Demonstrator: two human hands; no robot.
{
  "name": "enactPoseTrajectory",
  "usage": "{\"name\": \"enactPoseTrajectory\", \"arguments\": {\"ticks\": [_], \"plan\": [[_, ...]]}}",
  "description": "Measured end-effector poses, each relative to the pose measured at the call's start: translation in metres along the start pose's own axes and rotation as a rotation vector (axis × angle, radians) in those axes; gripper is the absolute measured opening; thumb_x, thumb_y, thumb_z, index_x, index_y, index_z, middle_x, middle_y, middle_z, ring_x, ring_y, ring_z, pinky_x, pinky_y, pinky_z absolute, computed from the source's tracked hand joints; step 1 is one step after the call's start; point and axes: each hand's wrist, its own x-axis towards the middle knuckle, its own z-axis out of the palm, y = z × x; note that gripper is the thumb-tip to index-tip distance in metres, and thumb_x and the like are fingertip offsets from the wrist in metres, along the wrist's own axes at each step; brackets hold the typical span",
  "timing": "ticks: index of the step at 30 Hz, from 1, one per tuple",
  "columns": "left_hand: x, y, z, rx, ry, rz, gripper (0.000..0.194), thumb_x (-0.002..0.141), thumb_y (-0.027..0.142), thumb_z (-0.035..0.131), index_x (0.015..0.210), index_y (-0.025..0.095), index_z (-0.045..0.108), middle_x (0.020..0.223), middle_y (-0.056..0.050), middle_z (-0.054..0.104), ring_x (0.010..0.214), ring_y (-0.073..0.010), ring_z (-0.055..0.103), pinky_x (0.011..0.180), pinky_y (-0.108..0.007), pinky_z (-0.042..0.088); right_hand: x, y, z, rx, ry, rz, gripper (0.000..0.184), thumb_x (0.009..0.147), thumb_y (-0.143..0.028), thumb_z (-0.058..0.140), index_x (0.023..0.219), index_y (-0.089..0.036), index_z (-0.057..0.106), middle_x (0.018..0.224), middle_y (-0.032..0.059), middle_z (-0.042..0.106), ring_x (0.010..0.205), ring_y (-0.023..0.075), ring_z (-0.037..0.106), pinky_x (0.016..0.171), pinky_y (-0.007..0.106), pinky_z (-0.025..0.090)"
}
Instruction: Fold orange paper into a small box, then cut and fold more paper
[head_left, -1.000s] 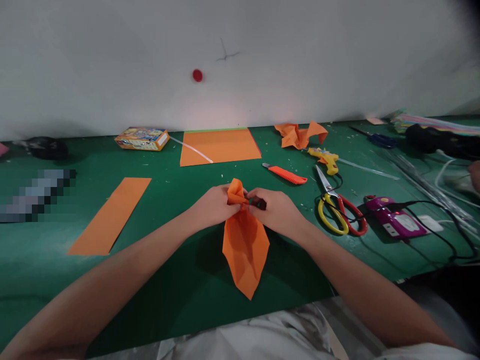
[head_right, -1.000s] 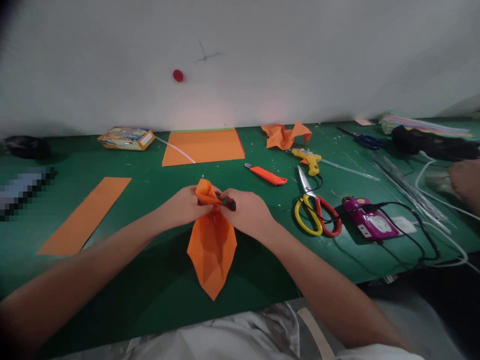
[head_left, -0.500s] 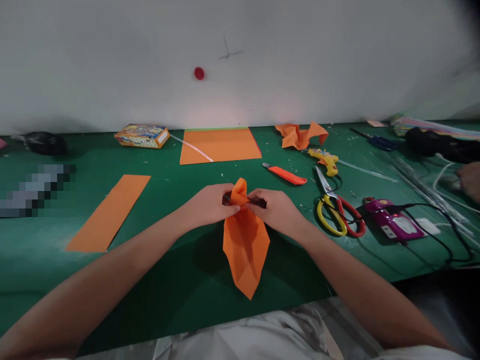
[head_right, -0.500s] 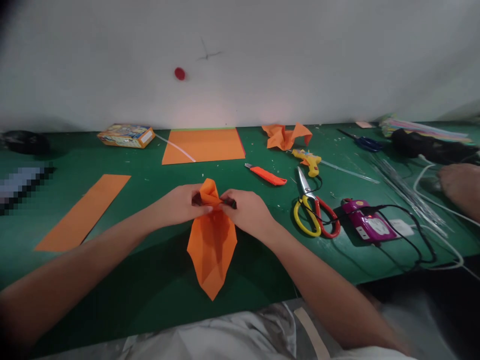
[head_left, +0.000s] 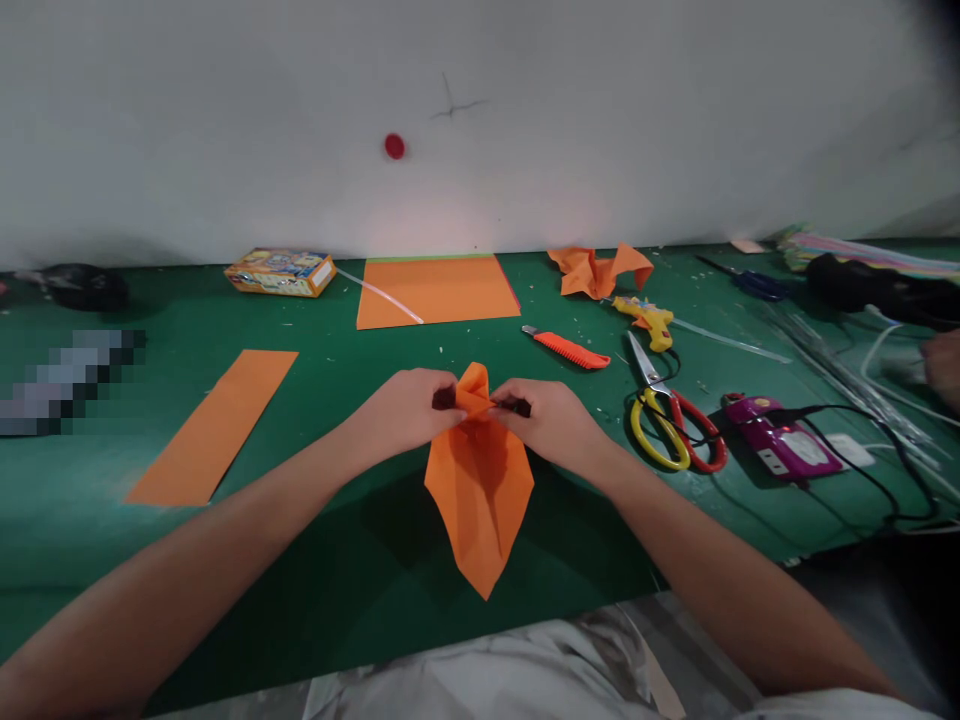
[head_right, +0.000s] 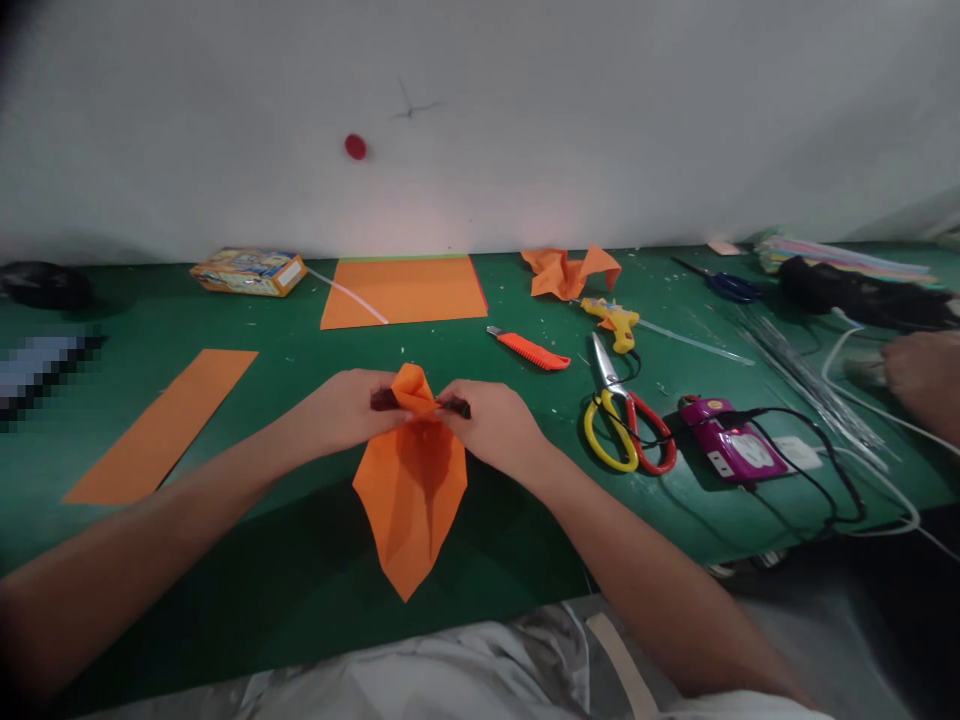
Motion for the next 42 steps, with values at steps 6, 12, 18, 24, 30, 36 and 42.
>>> {"name": "enactPoseTrajectory", "arguments": {"ticks": [6,12,18,24,30,36,42], "plan": [[0.005,-0.004,0.001,0.122,-0.070,0.068,0.017,0.078,0.033,0.059,0.081,0.021,0.070,0.078,-0.001,0.071,0.073,-0.0214,0.066,0.063,-0.029,0.042,0.002,0.004,0.001,0.067,-0.016,-0.047,0.007,0.087,-0.027,0.066,0.088,-0.021,0.069,0.089,0.0017,0.073,0.077,0.0167,0.063,0.068,0.029,0.044],[0.005,-0.005,0.002,0.075,-0.056,0.046,0.021,0.076,0.038,0.061,0.077,0.020,0.072,0.072,0.000,0.069,0.069,-0.0198,0.063,0.056,-0.027,0.037,0.003,0.007,0.002,0.153,-0.036,-0.021,0.007,0.086,-0.028,0.064,0.085,-0.022,0.067,0.083,0.0004,0.072,0.075,0.0174,0.063,0.067,0.029,0.044],[0.006,-0.005,0.001,0.035,-0.063,0.042,0.019,0.078,0.036,0.063,0.081,0.021,0.075,0.071,0.001,0.071,0.066,-0.0176,0.063,0.055,-0.025,0.038,0.004,0.008,0.005,0.280,-0.002,-0.005,0.010,0.083,-0.025,0.068,0.092,-0.022,0.069,0.091,0.0015,0.075,0.082,0.0187,0.069,0.076,0.031,0.052],[0.007,-0.009,0.003,0.045,-0.073,0.023,0.018,0.081,0.036,0.063,0.080,0.021,0.073,0.066,0.002,0.067,0.060,-0.0161,0.058,0.051,-0.025,0.035,0.005,0.007,0.005,0.281,0.047,-0.007,0.016,0.081,-0.021,0.069,0.098,-0.023,0.070,0.096,0.0024,0.076,0.086,0.0186,0.070,0.081,0.033,0.055],[0.011,-0.013,0.004,-0.040,-0.080,0.006,0.021,0.079,0.038,0.065,0.085,0.021,0.075,0.077,0.000,0.074,0.070,-0.0198,0.066,0.058,-0.027,0.044,0.006,0.015,0.006,0.341,0.041,0.012,0.036,0.080,-0.018,0.071,0.116,-0.024,0.070,0.102,0.0038,0.076,0.093,0.0196,0.072,0.085,0.035,0.057],[0.010,-0.011,0.001,-0.107,-0.178,0.038,0.025,0.079,0.029,0.063,0.099,0.022,0.075,0.096,-0.001,0.079,0.092,-0.0246,0.072,0.075,-0.030,0.052,0.008,0.022,0.008,0.385,0.055,0.002,0.036,0.079,-0.016,0.070,0.115,-0.023,0.070,0.101,0.0039,0.077,0.094,0.0197,0.073,0.086,0.036,0.057],[0.007,-0.007,-0.003,-0.059,-0.256,0.103,0.025,0.078,0.022,0.061,0.099,0.024,0.074,0.100,0.001,0.079,0.093,-0.0240,0.073,0.081,-0.031,0.054,0.007,0.022,0.008,0.408,0.059,-0.002,0.029,0.078,-0.018,0.069,0.107,-0.023,0.071,0.099,0.0038,0.076,0.092,0.0199,0.072,0.084,0.035,0.057]]}}
